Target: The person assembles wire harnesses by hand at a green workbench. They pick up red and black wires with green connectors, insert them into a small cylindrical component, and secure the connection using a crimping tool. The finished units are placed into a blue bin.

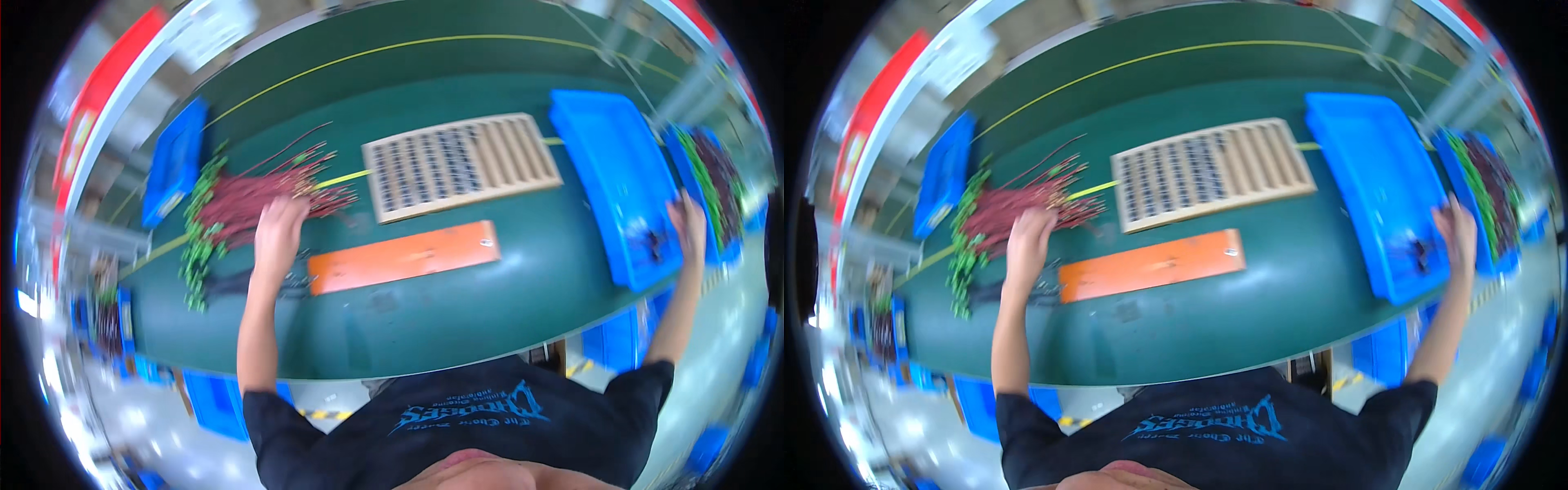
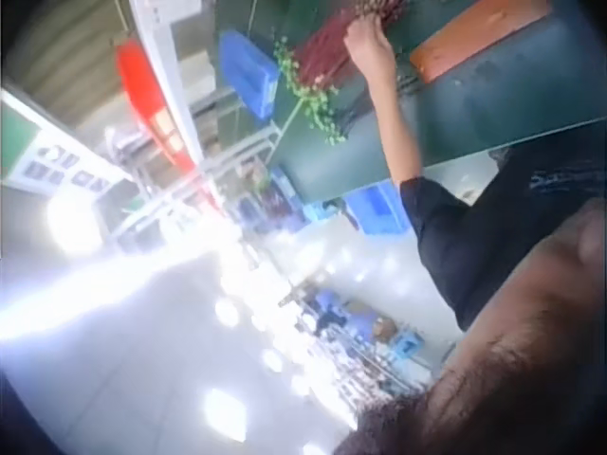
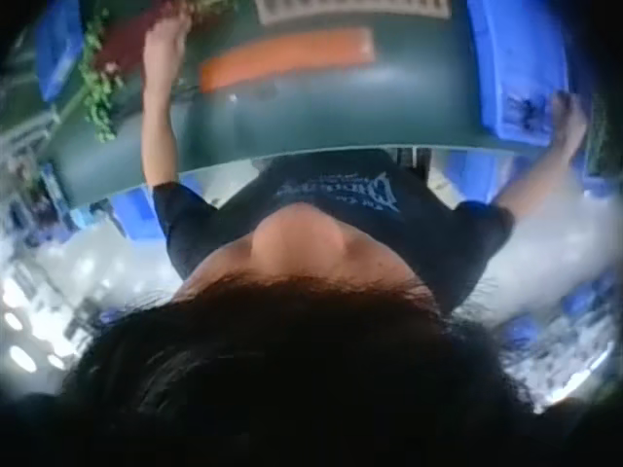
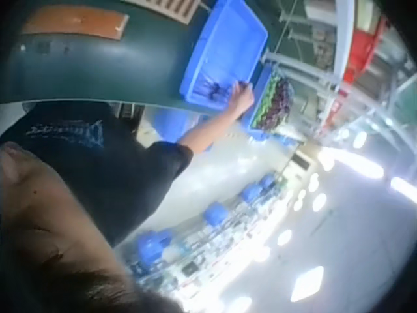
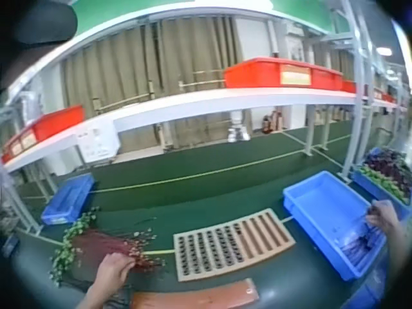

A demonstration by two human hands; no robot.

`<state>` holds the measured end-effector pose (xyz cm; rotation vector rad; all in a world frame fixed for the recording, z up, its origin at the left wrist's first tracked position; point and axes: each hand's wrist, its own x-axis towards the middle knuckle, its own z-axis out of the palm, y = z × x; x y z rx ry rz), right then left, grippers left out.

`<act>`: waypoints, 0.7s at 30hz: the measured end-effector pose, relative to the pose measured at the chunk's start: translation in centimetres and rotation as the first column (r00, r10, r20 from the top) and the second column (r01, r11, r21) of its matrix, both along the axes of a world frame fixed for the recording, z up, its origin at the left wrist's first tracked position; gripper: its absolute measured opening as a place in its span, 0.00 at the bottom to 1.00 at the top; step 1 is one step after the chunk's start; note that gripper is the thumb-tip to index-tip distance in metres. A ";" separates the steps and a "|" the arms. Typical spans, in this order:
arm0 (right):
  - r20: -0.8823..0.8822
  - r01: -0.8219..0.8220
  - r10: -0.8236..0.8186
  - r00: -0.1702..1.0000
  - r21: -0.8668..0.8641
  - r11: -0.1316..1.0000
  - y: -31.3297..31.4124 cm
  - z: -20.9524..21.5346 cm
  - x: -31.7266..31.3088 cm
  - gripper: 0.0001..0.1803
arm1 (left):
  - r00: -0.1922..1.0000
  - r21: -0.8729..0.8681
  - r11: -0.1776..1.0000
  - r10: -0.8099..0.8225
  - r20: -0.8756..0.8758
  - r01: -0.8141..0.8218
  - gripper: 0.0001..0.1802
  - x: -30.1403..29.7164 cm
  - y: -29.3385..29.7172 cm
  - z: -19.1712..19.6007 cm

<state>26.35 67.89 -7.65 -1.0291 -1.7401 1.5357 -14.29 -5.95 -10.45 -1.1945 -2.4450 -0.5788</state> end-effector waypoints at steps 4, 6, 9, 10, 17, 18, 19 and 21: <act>0.772 -0.121 -0.275 0.573 0.412 0.903 -1.3 -2.8 0.0 0.22 | 0.961 -0.196 0.963 0.134 -0.243 -0.184 0.12 -10.5 -3.7 -2.7; 0.695 -0.391 -0.584 0.419 0.719 0.575 -4.7 -1.6 -1.6 0.21 | 0.932 -0.299 0.920 0.147 -0.332 -0.252 0.16 -13.2 -2.6 -2.9; 0.444 -0.363 -0.465 0.766 0.895 0.258 -12.7 1.3 -5.1 0.18 | 0.897 -0.346 0.882 0.164 -0.410 -0.319 0.16 -16.8 -1.0 -4.2; 0.439 -0.336 -0.283 0.853 0.876 0.347 -16.3 2.4 -7.2 0.16 | 0.888 -0.356 0.872 0.166 -0.429 -0.335 0.15 -17.8 -0.6 -4.5; 0.477 -0.645 0.477 0.738 0.706 0.292 -31.5 -0.8 -19.6 0.08 | 0.948 -0.457 0.844 0.172 -0.267 -0.282 0.10 -19.6 -2.3 -2.5; 0.496 -0.683 0.504 0.707 0.663 0.306 -32.5 -1.6 -21.6 0.09 | 0.952 -0.388 0.886 0.160 -0.261 -0.255 0.08 -18.8 -3.5 -1.2; 0.424 -0.637 0.521 0.741 0.690 0.345 -32.3 -3.0 -23.8 0.10 | 0.969 -0.294 0.930 0.174 -0.175 -0.220 0.08 -17.6 -4.5 0.2; 0.301 -0.504 0.481 0.823 0.778 0.374 -31.2 -6.0 -28.9 0.11 | 0.993 -0.157 0.980 0.115 -0.036 -0.119 0.08 -15.7 -7.6 2.9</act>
